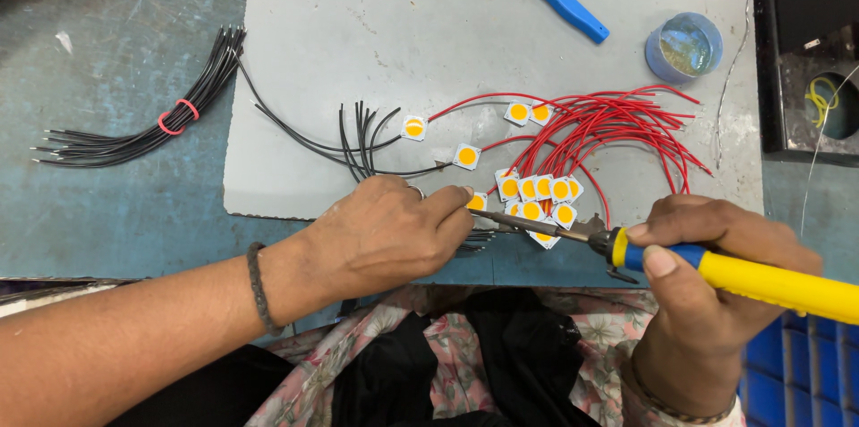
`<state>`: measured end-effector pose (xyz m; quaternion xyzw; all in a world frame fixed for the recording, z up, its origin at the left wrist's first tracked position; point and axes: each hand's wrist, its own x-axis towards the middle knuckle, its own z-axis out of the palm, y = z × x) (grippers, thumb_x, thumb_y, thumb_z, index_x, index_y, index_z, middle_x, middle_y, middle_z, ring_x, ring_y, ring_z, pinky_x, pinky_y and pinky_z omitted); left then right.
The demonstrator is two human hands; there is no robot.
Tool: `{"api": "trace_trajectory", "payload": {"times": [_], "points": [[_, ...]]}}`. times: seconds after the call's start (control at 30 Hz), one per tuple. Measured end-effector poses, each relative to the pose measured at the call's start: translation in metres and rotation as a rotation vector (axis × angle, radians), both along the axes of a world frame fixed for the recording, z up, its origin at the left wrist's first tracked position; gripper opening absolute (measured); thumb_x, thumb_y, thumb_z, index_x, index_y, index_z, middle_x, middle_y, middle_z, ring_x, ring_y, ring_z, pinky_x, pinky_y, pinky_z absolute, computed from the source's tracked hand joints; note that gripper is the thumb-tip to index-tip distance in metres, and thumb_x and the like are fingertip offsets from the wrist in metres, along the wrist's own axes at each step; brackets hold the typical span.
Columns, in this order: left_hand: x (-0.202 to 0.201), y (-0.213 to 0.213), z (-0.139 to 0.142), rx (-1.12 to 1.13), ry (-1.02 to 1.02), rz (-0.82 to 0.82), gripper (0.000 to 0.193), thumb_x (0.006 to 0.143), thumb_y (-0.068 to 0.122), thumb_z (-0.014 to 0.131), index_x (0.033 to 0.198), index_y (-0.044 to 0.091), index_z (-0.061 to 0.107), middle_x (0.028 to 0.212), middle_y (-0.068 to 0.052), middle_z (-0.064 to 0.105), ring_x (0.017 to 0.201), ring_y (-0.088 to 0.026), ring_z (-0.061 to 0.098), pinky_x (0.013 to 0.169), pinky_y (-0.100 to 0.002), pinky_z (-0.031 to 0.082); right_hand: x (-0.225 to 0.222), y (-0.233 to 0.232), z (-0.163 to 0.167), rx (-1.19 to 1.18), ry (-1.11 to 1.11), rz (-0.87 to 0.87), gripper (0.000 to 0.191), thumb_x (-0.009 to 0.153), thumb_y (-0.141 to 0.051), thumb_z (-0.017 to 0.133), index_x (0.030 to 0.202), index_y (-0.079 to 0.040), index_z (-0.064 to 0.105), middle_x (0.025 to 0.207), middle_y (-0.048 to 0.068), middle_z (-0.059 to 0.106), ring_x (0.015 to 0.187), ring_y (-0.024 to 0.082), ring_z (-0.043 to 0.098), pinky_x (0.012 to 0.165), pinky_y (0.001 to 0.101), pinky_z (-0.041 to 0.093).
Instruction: The person solders black wires to small square LED modules using a soldering iron and flux. They strip wire ends with pliers, apply flux, and solder each connection before moving to the next unit.
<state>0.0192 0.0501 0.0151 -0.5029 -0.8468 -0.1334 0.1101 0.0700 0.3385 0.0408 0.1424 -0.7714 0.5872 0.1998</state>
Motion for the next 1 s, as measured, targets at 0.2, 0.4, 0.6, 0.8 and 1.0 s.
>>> {"api": "trace_trajectory", "payload": {"times": [0.2, 0.4, 0.6, 0.8, 1.0], "points": [[0.000, 0.000, -0.001, 0.013, -0.004, 0.004, 0.011, 0.077, 0.010, 0.066, 0.081, 0.003, 0.058, 0.098, -0.013, 0.067, 0.051, -0.020, 0.064, 0.047, -0.036, 0.051, -0.005, -0.006, 0.006, 0.012, -0.007, 0.054, 0.030, 0.086, -0.020, 0.075, 0.088, 0.008, 0.066, 0.071, 0.012, 0.066, 0.054, 0.015, 0.055, 0.050, 0.0218, 0.041], [0.000, 0.000, -0.002, 0.024, 0.007, -0.002, 0.010, 0.077, 0.010, 0.066, 0.081, 0.003, 0.059, 0.100, -0.014, 0.067, 0.051, -0.020, 0.065, 0.046, -0.036, 0.051, -0.001, -0.008, 0.009, 0.103, -0.006, 0.033, 0.030, 0.082, -0.020, 0.075, 0.085, 0.008, 0.067, 0.065, 0.011, 0.064, 0.052, 0.015, 0.052, 0.048, 0.0221, 0.036], [0.000, 0.000, 0.000, 0.003, -0.025, -0.002, 0.009, 0.080, 0.010, 0.065, 0.082, 0.003, 0.059, 0.091, -0.011, 0.063, 0.051, -0.021, 0.064, 0.047, -0.037, 0.051, 0.002, -0.008, 0.007, -0.003, 0.077, 0.009, 0.032, 0.092, -0.022, 0.076, 0.088, 0.009, 0.066, 0.077, 0.013, 0.066, 0.058, 0.015, 0.061, 0.056, 0.0225, 0.045], [0.000, 0.001, 0.001, 0.029, 0.003, -0.005, 0.009, 0.078, 0.010, 0.065, 0.080, 0.004, 0.059, 0.090, -0.010, 0.063, 0.050, -0.021, 0.063, 0.046, -0.036, 0.050, -0.006, 0.001, 0.005, 0.074, 0.059, 0.028, 0.034, 0.087, -0.024, 0.075, 0.087, 0.009, 0.066, 0.072, 0.013, 0.066, 0.057, 0.017, 0.059, 0.052, 0.0222, 0.045], [0.000, 0.001, -0.001, -0.006, -0.023, -0.004, 0.009, 0.079, 0.009, 0.065, 0.079, 0.004, 0.057, 0.085, -0.009, 0.060, 0.050, -0.020, 0.062, 0.045, -0.037, 0.050, -0.004, -0.009, 0.007, -0.006, 0.109, -0.010, 0.030, 0.096, -0.018, 0.077, 0.094, 0.010, 0.067, 0.080, 0.016, 0.067, 0.059, 0.019, 0.058, 0.058, 0.0232, 0.046]]}}
